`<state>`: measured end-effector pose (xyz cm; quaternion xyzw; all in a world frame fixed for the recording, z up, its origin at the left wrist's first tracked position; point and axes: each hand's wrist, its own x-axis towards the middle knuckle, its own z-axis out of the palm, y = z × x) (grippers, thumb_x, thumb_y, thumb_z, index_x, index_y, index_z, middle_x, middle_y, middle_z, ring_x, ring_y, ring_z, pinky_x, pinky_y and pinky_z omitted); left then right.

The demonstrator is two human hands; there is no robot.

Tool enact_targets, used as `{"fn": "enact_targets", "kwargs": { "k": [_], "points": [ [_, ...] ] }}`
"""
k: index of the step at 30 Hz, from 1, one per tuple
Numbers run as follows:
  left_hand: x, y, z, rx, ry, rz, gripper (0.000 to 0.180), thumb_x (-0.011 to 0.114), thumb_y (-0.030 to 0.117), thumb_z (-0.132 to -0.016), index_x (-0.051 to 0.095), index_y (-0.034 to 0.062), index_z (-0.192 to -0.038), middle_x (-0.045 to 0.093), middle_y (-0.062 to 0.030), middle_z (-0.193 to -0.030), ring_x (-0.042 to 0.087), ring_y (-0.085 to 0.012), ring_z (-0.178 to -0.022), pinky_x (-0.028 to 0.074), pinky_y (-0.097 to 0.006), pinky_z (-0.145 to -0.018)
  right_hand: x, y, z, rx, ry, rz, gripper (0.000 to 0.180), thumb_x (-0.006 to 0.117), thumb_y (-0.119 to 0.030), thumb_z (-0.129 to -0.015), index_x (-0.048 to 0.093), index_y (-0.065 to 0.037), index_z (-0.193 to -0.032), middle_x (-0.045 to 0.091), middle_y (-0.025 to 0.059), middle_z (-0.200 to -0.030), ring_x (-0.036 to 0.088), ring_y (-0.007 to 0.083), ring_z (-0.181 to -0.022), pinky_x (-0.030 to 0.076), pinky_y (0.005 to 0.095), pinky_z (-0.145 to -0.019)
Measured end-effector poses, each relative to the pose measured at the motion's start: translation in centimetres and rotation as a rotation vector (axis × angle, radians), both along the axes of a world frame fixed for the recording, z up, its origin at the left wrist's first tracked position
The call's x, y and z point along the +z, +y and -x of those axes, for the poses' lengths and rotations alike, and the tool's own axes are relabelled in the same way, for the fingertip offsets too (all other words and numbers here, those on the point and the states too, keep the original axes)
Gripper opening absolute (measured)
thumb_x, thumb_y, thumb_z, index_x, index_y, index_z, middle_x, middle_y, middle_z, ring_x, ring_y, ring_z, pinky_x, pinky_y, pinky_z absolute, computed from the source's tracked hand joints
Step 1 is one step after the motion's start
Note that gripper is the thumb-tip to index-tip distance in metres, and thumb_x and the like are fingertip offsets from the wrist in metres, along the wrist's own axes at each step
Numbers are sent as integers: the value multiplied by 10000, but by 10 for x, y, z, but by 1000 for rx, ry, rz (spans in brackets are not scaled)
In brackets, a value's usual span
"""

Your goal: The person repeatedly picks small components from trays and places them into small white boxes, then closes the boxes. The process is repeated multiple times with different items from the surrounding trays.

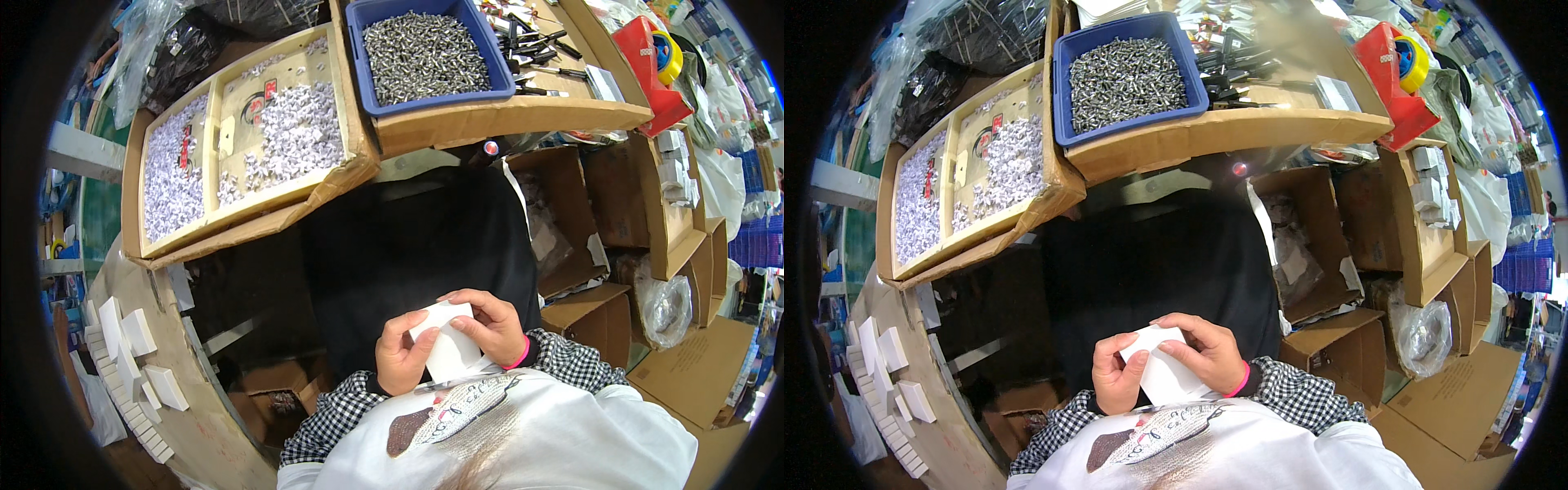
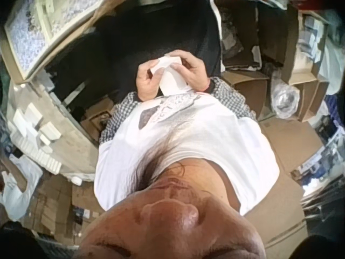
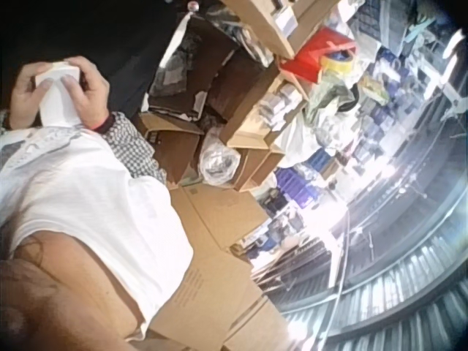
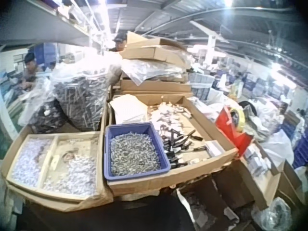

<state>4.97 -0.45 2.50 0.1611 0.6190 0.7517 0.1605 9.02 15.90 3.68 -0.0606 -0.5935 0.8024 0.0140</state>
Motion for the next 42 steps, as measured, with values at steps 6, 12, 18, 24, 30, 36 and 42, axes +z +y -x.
{"fn": "enact_targets", "kwargs": {
  "k": [6, 12, 18, 24, 30, 36, 42],
  "points": [
    [16, 6, 3, 5, -66, 76, 318, 549, 70, -912, 398, 56, -1192, 553, -103, -984, 539, -117, -804, 475, -261, -713, 1, -5, 6, -73, -29, 0, 250, 596, -40, -881, 568, 11, -1124, 613, 123, -1108, 600, 160, -967, 492, 261, -816],
    [19, 15, 11, 46, -22, 51, 260, 504, 95, -940, 399, 72, -1177, 538, -99, -989, 520, -113, -824, 461, -259, -723, 7, -1, 22, -92, 35, 27, 177, 592, -83, -892, 615, 7, -1042, 623, 121, -1085, 592, 177, -988, 469, 278, -852],
    [8, 11, 22, 67, 27, 114, 219, 504, 87, -939, 408, 61, -1135, 530, -104, -1009, 517, -131, -869, 449, -277, -772, 37, 36, 55, 151, 150, -356, 176, 596, -123, -890, 654, -12, -1013, 650, 122, -1076, 627, 212, -988, 491, 298, -847],
    [15, 12, 24, 248, -31, 177, 212, 563, 21, -889, 520, -3, -1094, 546, -99, -1060, 514, -184, -982, 394, -301, -907, 99, 167, 83, -528, 201, -866, 153, 629, -141, -864, 672, -7, -924, 678, 90, -856, 645, 155, -788, 508, 283, -730],
    [31, 21, 30, 219, -118, 177, 226, 544, 27, -896, 477, 0, -1110, 501, -115, -1070, 467, -211, -1000, 355, -325, -933, 143, 292, 95, -1176, 75, -1178, 286, 612, -267, -880, 661, 7, -943, 649, 98, -859, 589, 137, -818, 459, 274, -734],
    [32, 21, 28, 201, -117, 206, 226, 551, 46, -900, 482, 0, -1111, 502, -114, -1069, 465, -216, -1006, 352, -326, -936, 146, 306, 91, -852, -35, -524, 205, 622, -280, -871, 679, -93, -932, 647, -14, -866, 508, 46, -772, 362, 210, -686],
    [33, 18, 26, 226, -95, 224, 229, 558, 64, -905, 483, 2, -1112, 504, -107, -1061, 466, -210, -989, 355, -328, -930, 148, 295, 97, -916, 82, -437, 193, 654, -308, -859, 685, -118, -854, 609, -74, -758, 408, 4, -645, 297, 189, -603]
  ]
}}
